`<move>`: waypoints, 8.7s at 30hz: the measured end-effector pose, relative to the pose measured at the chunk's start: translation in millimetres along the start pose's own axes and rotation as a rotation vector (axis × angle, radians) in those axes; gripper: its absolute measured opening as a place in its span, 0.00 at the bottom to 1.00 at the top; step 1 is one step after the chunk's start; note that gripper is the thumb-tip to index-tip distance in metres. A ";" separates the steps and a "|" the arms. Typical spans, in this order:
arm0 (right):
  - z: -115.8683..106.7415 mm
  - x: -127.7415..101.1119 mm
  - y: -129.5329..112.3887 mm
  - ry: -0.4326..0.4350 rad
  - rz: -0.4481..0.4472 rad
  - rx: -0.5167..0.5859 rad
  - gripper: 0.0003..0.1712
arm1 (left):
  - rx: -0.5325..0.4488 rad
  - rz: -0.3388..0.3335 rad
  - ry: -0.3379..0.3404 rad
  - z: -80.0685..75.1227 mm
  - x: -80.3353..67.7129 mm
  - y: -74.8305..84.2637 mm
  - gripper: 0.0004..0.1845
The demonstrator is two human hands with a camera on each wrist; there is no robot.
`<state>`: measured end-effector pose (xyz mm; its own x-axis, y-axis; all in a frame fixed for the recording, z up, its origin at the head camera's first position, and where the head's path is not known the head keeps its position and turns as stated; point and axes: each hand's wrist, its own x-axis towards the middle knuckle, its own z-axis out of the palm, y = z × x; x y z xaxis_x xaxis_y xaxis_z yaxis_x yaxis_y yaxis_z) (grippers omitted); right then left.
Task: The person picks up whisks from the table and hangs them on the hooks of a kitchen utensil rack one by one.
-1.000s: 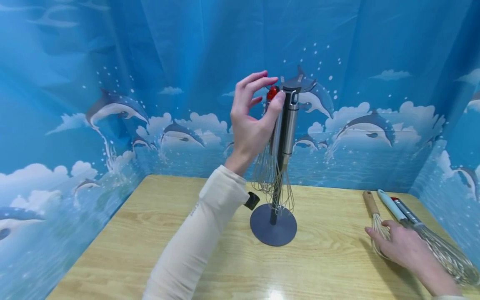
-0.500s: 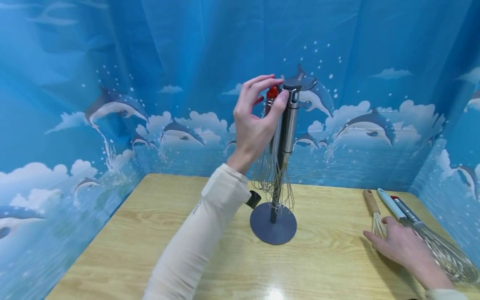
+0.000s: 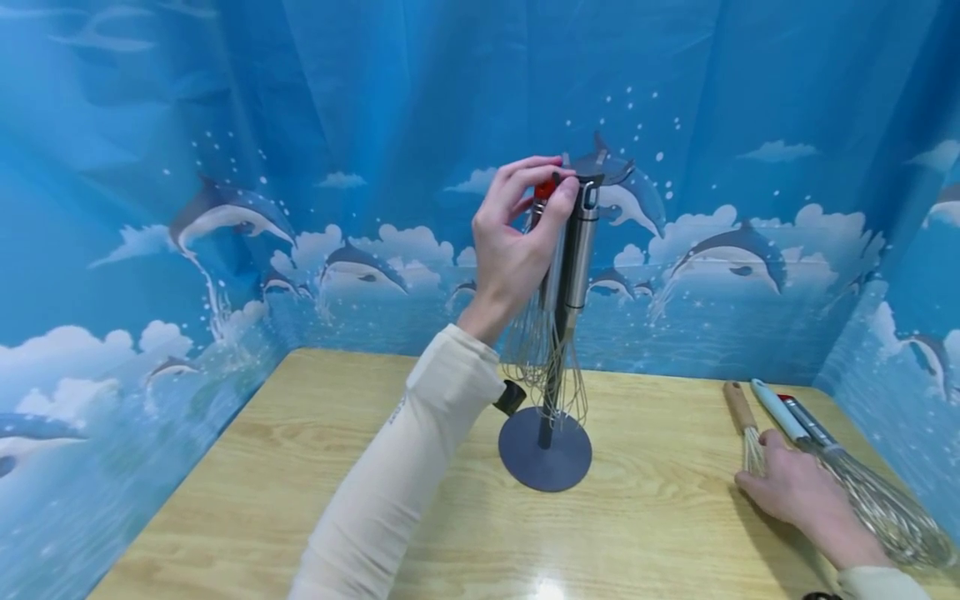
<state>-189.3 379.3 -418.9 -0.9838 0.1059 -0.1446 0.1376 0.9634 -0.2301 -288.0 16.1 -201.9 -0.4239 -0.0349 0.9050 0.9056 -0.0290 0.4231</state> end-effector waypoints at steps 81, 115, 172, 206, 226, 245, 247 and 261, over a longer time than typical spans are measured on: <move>-31.2 -29.4 -86.6 1.089 -0.366 0.428 0.28 | 0.012 -0.093 -0.075 -7.1 4.5 4.3 0.11; -75.7 -68.3 -163.4 1.304 -0.686 0.705 0.23 | 0.018 -0.027 -0.048 -3.7 3.0 -3.0 0.12; -51.8 -31.2 -202.2 1.127 -0.804 0.597 0.34 | 0.035 -0.072 -0.043 -4.2 -0.6 -1.4 0.14; -40.6 -52.5 -137.6 1.055 -0.882 0.597 0.39 | -0.205 -0.242 -0.072 -4.6 6.5 0.7 0.12; -31.2 -48.1 -74.2 1.041 -0.646 0.508 0.29 | 0.202 0.070 -0.024 -3.1 -10.9 11.2 0.19; -20.9 -37.5 -13.8 0.662 -0.167 0.098 0.29 | 0.162 0.018 -0.016 3.8 -2.3 9.7 0.14; -20.1 -34.9 -4.7 0.570 -0.122 0.032 0.30 | 0.158 0.015 -0.016 4.4 -1.3 10.2 0.14; -14.0 -29.2 29.6 0.099 0.197 -0.267 0.31 | 0.176 0.079 -0.022 8.4 1.5 9.0 0.15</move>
<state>-158.1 408.1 -408.0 -0.9494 0.3075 -0.0641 0.3043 0.9510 0.0551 -280.4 24.2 -196.4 -0.3525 -0.0081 0.9358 0.9251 0.1479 0.3497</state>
